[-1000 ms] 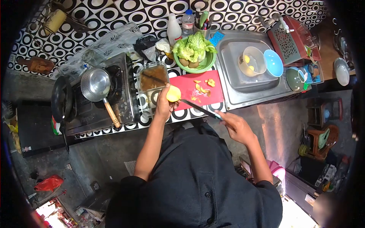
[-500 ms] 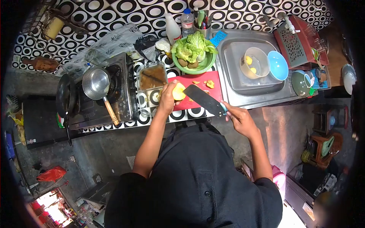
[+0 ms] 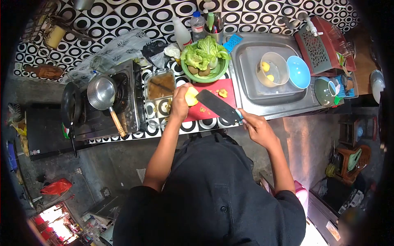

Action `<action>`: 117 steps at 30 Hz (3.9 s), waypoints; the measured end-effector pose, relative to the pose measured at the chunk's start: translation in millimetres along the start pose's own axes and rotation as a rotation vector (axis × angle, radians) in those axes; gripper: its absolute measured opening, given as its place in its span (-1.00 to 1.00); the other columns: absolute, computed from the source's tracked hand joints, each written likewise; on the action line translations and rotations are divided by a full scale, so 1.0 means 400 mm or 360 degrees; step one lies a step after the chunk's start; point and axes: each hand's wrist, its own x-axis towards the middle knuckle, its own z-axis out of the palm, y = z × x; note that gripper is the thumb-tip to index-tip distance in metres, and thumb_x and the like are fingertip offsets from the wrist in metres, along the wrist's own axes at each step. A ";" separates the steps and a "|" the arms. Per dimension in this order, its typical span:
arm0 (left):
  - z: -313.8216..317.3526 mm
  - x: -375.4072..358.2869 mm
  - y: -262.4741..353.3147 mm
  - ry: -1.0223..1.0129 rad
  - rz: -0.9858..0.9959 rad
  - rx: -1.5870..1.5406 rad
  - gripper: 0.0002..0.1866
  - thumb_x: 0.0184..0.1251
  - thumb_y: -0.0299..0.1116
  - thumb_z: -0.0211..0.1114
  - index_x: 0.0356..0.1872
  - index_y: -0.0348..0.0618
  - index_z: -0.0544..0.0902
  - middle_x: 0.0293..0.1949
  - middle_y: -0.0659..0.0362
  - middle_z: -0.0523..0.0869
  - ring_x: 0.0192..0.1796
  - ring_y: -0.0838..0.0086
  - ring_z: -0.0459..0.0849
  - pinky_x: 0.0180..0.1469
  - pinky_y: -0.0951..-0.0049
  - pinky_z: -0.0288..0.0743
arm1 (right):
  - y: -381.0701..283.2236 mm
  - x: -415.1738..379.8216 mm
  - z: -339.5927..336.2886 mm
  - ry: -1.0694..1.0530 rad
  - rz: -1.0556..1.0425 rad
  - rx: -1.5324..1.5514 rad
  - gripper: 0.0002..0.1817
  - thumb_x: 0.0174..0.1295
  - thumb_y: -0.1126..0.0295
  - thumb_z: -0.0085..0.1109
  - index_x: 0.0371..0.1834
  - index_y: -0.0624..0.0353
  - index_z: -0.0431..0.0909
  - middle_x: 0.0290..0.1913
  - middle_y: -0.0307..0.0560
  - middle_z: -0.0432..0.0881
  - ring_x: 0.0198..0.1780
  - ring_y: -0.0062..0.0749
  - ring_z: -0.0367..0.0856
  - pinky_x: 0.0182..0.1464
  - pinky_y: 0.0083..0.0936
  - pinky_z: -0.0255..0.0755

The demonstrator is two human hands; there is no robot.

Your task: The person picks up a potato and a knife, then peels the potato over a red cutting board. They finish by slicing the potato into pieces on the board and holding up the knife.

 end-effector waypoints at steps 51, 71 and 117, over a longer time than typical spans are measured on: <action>0.111 -0.004 -0.118 0.0577 0.0142 -0.0152 -0.62 0.61 -0.14 -0.01 -0.14 -0.26 0.65 -0.28 0.17 0.71 -0.25 0.50 0.68 -0.13 0.48 0.55 | 0.055 0.006 -0.038 -0.0074 0.0054 0.0152 -0.48 0.37 0.60 0.07 0.43 0.31 0.43 -0.30 0.27 0.63 -0.32 0.05 0.64 -0.13 -0.26 0.53; -0.090 -0.022 -0.117 0.0236 0.0226 0.0371 -0.61 0.62 -0.18 -0.02 -0.22 -0.27 0.67 -0.33 0.16 0.67 -0.33 0.49 0.64 -0.23 0.47 0.54 | -0.049 0.016 0.045 -0.0253 0.0128 0.0039 -0.47 0.38 0.59 0.10 0.44 0.23 0.42 -0.17 0.32 0.68 -0.16 0.19 0.69 -0.05 -0.18 0.53; -0.128 0.059 -0.122 -0.0327 -0.0405 -0.0849 -0.54 0.62 0.05 -0.02 -0.04 -0.19 0.56 -0.27 0.07 0.73 -0.45 0.39 0.67 -0.53 0.47 0.51 | -0.071 -0.006 0.150 0.0207 0.0148 -0.0520 -0.41 0.20 0.58 0.25 0.35 -0.10 0.58 -0.28 0.02 0.49 -0.22 -0.02 0.57 -0.14 -0.15 0.46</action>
